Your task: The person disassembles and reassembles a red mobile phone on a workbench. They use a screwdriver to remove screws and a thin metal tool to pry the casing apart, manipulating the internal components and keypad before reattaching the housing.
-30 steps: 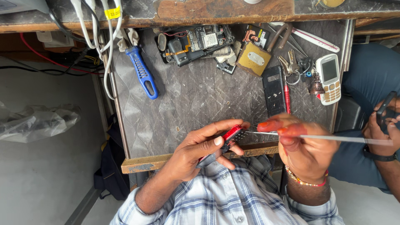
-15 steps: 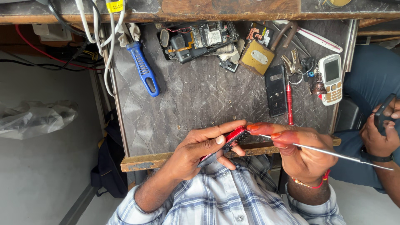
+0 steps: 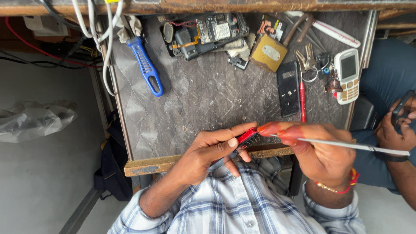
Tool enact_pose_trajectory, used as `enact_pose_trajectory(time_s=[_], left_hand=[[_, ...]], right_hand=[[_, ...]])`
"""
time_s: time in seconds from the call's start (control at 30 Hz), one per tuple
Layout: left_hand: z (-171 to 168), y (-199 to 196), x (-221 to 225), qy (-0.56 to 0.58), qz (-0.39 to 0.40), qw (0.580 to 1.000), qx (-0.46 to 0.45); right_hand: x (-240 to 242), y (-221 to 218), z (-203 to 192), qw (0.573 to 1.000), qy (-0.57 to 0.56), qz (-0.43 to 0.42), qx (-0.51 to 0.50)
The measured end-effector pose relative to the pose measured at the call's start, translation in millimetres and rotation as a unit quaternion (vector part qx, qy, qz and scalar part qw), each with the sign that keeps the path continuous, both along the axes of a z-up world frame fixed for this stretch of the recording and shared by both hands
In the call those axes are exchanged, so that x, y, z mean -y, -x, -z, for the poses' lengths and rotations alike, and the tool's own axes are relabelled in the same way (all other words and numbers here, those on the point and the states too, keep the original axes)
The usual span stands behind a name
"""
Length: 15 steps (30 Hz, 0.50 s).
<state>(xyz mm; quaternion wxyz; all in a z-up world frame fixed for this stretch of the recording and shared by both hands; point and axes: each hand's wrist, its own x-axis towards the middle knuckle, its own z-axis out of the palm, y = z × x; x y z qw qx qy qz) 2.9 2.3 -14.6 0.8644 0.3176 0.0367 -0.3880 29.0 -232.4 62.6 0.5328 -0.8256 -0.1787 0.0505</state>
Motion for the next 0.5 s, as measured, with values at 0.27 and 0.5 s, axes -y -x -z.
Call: enact_pose_trajectory(time_s=[0.27,0.5], left_hand=[[3,2,3,-0.022,0.001,1.0,-0.018],[0,1,2,-0.075,0.022,0.997,0.019]], right_hand=[[9,-18,-3,0.996,0.03,-0.079,-0.03],[14,-6,13,0.998,0.025,-0.05,-0.04]])
